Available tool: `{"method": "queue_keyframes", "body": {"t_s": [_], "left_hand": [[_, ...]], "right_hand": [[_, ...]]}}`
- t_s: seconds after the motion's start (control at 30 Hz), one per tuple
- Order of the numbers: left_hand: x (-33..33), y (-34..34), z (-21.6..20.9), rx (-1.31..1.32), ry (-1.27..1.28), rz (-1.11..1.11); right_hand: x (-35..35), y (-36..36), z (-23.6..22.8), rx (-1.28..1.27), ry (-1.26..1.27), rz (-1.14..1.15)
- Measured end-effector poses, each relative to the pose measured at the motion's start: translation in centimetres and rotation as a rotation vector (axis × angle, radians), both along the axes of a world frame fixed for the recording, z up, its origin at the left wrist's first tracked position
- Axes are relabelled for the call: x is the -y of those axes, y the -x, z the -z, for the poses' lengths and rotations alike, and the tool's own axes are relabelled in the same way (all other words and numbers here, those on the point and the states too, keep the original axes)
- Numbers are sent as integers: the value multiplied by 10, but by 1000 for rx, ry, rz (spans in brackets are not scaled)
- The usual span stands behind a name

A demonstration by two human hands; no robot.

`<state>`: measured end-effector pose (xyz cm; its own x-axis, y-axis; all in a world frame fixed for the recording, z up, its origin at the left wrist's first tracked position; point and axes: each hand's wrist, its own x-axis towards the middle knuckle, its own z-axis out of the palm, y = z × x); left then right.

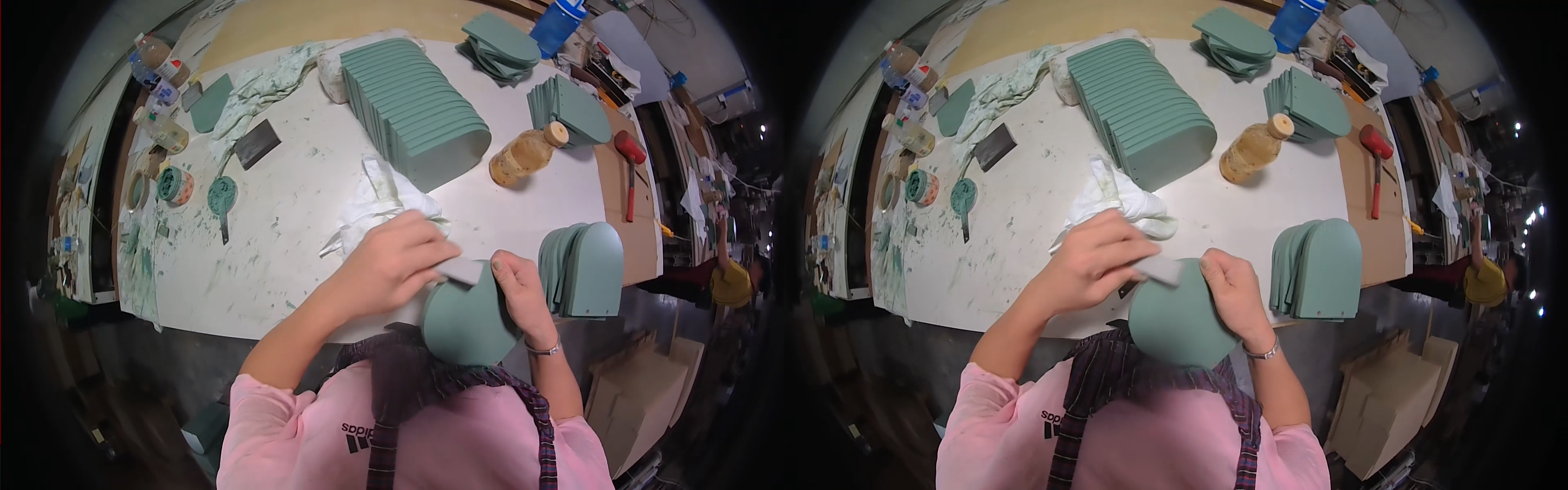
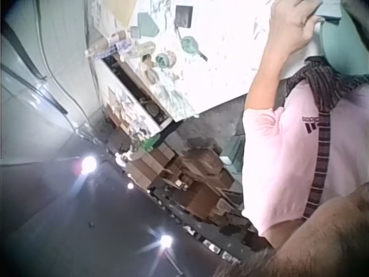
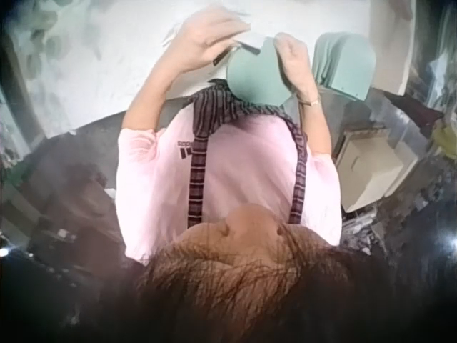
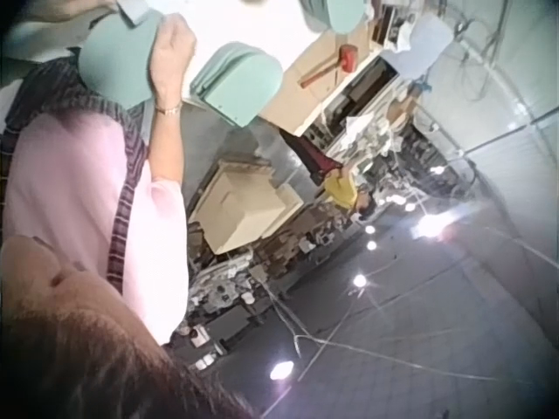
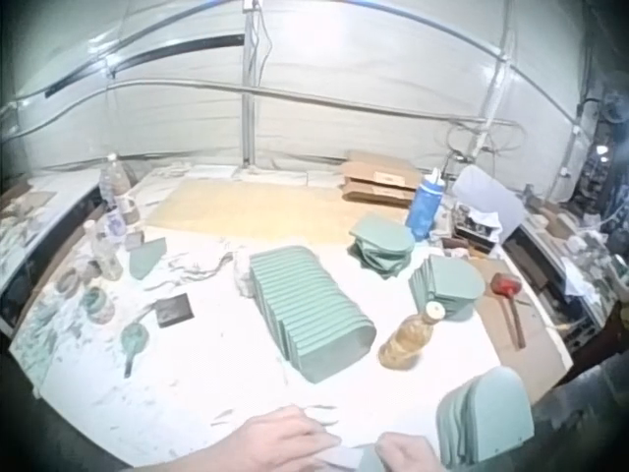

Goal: The person wipes green wooden pieces with a white cloth, applying liquid from a bottle onto the cloth, and wipes the surfaces and edges of the pieces before stacking them on a table.

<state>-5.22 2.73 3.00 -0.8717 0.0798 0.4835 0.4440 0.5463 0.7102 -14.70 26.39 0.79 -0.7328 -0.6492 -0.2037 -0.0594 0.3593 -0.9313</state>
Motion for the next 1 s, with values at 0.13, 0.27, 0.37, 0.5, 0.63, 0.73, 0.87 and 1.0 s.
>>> {"method": "queue_keyframes", "body": {"t_s": [0.13,0.27,0.37,0.5,0.63,0.73,0.87,1.0], "left_hand": [[-3,10,5,24,-51,46],[4,-33,9,99,18,106],[2,-49,10,164,-80,144],[-4,-7,1,-1,-79,20],[-7,13,3,9,-60,61],[5,-9,1,67,-50,152],[5,1,-7,37,-41,105],[-3,26,-6,-6,-85,179]], "right_hand": [[-4,-1,3,-23,-53,-18],[-19,6,6,24,13,89],[-22,9,5,26,21,128],[-14,4,-6,8,21,99],[-15,1,-11,-107,-69,55],[-18,-1,-14,-153,-97,57],[-6,-6,-20,-137,-117,13],[-6,-7,-25,-71,-112,-21]]}}
